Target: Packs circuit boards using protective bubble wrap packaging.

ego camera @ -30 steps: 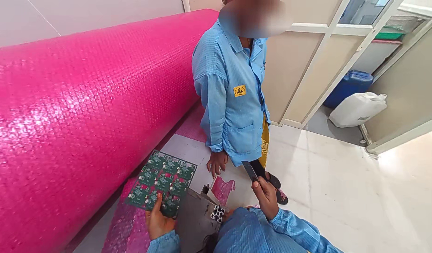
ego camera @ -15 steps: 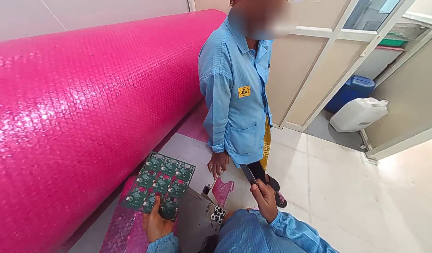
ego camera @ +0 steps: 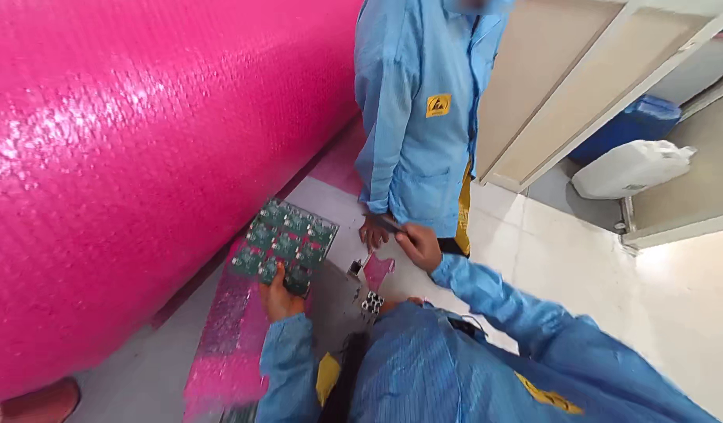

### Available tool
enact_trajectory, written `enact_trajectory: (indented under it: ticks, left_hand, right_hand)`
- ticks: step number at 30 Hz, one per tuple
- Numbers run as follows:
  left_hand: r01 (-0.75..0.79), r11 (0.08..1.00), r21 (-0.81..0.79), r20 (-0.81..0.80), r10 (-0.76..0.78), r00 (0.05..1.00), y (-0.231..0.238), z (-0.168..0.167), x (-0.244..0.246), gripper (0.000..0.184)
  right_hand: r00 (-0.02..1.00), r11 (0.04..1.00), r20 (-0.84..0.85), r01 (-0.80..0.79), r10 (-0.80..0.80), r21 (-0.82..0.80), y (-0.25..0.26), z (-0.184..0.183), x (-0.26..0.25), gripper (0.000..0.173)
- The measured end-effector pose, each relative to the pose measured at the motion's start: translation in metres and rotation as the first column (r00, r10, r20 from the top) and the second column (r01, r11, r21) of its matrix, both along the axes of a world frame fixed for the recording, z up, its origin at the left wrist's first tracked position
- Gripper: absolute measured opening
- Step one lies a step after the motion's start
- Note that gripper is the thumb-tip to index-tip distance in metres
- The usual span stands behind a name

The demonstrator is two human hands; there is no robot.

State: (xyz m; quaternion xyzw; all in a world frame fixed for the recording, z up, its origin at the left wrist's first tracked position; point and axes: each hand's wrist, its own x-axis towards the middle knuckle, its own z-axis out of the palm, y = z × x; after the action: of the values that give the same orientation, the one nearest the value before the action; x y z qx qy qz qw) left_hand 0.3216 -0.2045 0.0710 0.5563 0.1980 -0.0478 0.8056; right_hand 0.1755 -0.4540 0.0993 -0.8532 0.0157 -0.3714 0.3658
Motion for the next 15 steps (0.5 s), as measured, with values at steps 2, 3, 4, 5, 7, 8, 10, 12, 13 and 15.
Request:
enact_trajectory:
  ticks: [2,3,4,5,7,8,10,12,13,15]
  left_hand:
    - [-0.019,1.0,-0.023,0.026,0.02,0.999,0.003,0.0,0.001,0.04]
    - [-0.033,0.999,-0.033,0.044,0.035,0.998,0.005,-0.001,0.003,0.038]
    - [-0.042,0.998,-0.044,0.058,0.045,0.997,0.007,-0.002,0.004,0.036]
    - [-0.048,0.998,-0.049,0.063,0.051,0.997,0.008,-0.003,0.004,0.035]
    - [-0.062,0.997,-0.04,0.052,0.064,0.997,0.01,-0.002,0.003,0.033]
    - [-0.061,0.998,-0.028,0.043,0.062,0.997,0.011,-0.001,0.0,0.033]
    - [-0.048,0.999,0.0,0.022,0.048,0.999,0.013,0.0,-0.004,0.036]
    - [-0.028,0.999,0.027,-0.008,0.029,1.0,0.013,0.004,-0.008,0.038]
    - [-0.014,0.999,0.042,-0.019,0.015,1.0,0.012,0.005,-0.009,0.04]
    - [0.009,0.998,0.063,-0.03,-0.007,1.0,0.009,0.003,-0.008,0.041]
  right_hand:
    - [0.995,0.996,-0.048,-0.089,0.09,0.027,0.0,0.006,0.037,0.048]
    - [0.989,0.992,-0.086,-0.12,0.124,0.049,0.002,0.007,0.056,0.047]
    - [0.982,0.988,-0.124,-0.136,0.145,0.074,0.005,0.008,0.076,0.046]
    - [0.975,0.985,-0.16,-0.142,0.157,0.102,0.01,0.007,0.094,0.045]
    - [0.971,0.978,-0.18,-0.128,0.157,0.163,0.019,-0.001,0.131,0.041]
    - [0.968,0.976,-0.193,-0.126,0.16,0.179,0.02,-0.007,0.146,0.04]
    - [0.964,0.974,-0.201,-0.14,0.175,0.176,0.016,-0.023,0.169,0.04]
    - [0.963,0.978,-0.211,-0.138,0.169,0.156,0.009,-0.027,0.181,0.037]
    - [0.936,0.976,-0.303,-0.129,0.179,0.178,0.004,-0.015,0.181,0.037]
    - [0.85,0.96,-0.48,-0.099,0.217,0.26,-0.011,0.009,0.182,0.038]
